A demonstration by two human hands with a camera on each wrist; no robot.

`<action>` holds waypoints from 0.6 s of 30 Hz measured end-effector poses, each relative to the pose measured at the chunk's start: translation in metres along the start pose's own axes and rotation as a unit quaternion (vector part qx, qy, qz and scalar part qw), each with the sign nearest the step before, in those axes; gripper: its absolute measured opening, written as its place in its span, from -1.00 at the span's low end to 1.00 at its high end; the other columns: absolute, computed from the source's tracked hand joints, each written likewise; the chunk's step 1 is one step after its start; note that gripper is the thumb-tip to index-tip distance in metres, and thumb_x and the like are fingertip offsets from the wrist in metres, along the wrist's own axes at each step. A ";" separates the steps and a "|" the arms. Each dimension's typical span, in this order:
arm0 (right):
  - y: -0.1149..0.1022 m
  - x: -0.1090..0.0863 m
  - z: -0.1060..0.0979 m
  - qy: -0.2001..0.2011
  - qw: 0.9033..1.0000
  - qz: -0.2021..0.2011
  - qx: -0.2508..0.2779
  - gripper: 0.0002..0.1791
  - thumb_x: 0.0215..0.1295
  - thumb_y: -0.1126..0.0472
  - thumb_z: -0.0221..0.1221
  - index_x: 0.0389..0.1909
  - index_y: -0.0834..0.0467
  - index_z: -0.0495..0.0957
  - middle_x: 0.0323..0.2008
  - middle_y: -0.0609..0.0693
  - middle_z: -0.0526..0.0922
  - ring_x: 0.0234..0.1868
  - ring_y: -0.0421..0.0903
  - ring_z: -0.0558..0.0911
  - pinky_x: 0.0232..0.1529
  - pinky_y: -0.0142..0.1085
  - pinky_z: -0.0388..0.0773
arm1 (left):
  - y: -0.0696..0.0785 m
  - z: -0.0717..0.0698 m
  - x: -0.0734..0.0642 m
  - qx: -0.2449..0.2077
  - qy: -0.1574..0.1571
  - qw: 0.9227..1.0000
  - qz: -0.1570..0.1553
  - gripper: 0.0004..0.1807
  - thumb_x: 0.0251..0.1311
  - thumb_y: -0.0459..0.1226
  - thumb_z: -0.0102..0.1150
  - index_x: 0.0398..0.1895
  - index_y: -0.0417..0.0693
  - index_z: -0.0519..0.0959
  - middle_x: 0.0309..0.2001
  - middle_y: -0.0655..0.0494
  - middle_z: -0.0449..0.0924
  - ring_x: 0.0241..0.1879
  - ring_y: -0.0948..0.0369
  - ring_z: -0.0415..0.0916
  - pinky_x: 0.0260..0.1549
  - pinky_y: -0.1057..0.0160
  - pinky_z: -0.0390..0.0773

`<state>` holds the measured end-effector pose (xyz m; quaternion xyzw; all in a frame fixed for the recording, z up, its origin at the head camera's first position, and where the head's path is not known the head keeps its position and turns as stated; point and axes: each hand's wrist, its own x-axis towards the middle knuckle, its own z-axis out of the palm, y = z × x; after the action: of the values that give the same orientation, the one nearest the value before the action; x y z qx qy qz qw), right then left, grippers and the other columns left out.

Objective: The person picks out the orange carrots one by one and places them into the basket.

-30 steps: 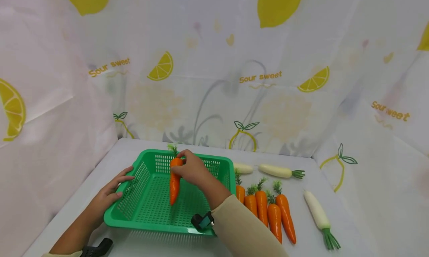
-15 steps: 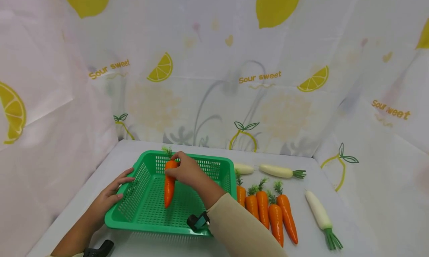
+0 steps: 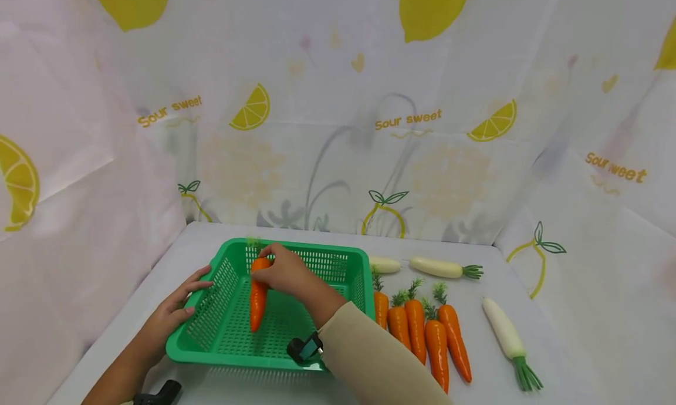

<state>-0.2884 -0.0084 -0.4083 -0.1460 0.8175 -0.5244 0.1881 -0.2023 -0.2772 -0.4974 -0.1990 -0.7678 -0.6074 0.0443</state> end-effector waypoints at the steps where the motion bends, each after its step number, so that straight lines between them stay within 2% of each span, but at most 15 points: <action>1: 0.000 0.001 0.001 -0.002 1.000 0.001 0.002 -0.52 0.33 0.20 0.36 0.24 0.10 0.49 0.06 0.15 0.59 -0.14 -0.01 0.67 0.00 0.01 0.71 | 0.000 0.000 0.000 0.001 0.000 1.000 0.001 -0.55 0.56 -0.39 -0.15 0.45 -0.25 0.34 0.70 0.14 -0.06 0.52 0.62 -0.14 0.20 0.63 0.14; 6: -0.002 0.003 0.006 -0.013 1.000 0.007 0.018 -0.54 0.33 0.24 0.37 0.20 0.12 0.48 0.06 0.15 0.58 -0.14 0.00 0.66 0.00 -0.01 0.71 | -0.001 0.001 0.000 0.006 0.001 1.000 -0.003 -0.54 0.54 -0.42 -0.15 0.45 -0.23 0.34 0.70 0.14 -0.06 0.51 0.63 -0.12 0.19 0.61 0.17; 10: -0.003 0.005 0.009 -0.011 1.000 0.012 0.012 -0.55 0.30 0.25 0.38 0.16 0.11 0.48 0.04 0.15 0.58 -0.16 0.00 0.66 -0.07 -0.06 0.73 | -0.005 0.001 0.000 0.005 -0.004 1.000 -0.015 -0.51 0.52 -0.44 -0.15 0.47 -0.22 0.33 0.71 0.17 -0.08 0.49 0.66 -0.11 0.18 0.58 0.23; 13: -0.003 0.007 0.012 -0.011 1.000 0.015 0.016 -0.56 0.30 0.27 0.39 0.15 0.13 0.48 0.01 0.15 0.59 -0.16 -0.01 0.67 -0.10 -0.08 0.73 | -0.005 0.000 0.000 0.003 -0.005 1.000 -0.013 -0.52 0.53 -0.42 -0.16 0.47 -0.23 0.33 0.71 0.16 -0.08 0.49 0.65 -0.12 0.19 0.60 0.19; 18: -0.003 0.011 0.016 -0.015 0.999 0.016 0.029 -0.56 0.30 0.26 0.41 0.12 0.14 0.47 -0.04 0.14 0.59 -0.15 0.00 0.68 -0.07 0.01 0.73 | -0.004 -0.001 0.001 0.004 -0.002 1.000 -0.012 -0.53 0.54 -0.42 -0.15 0.46 -0.21 0.35 0.71 0.13 -0.08 0.50 0.65 -0.13 0.19 0.63 0.15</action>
<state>-0.2907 -0.0278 -0.4133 -0.1353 0.8011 -0.5427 0.2128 -0.2053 -0.2787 -0.5006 -0.1912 -0.7723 -0.6047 0.0366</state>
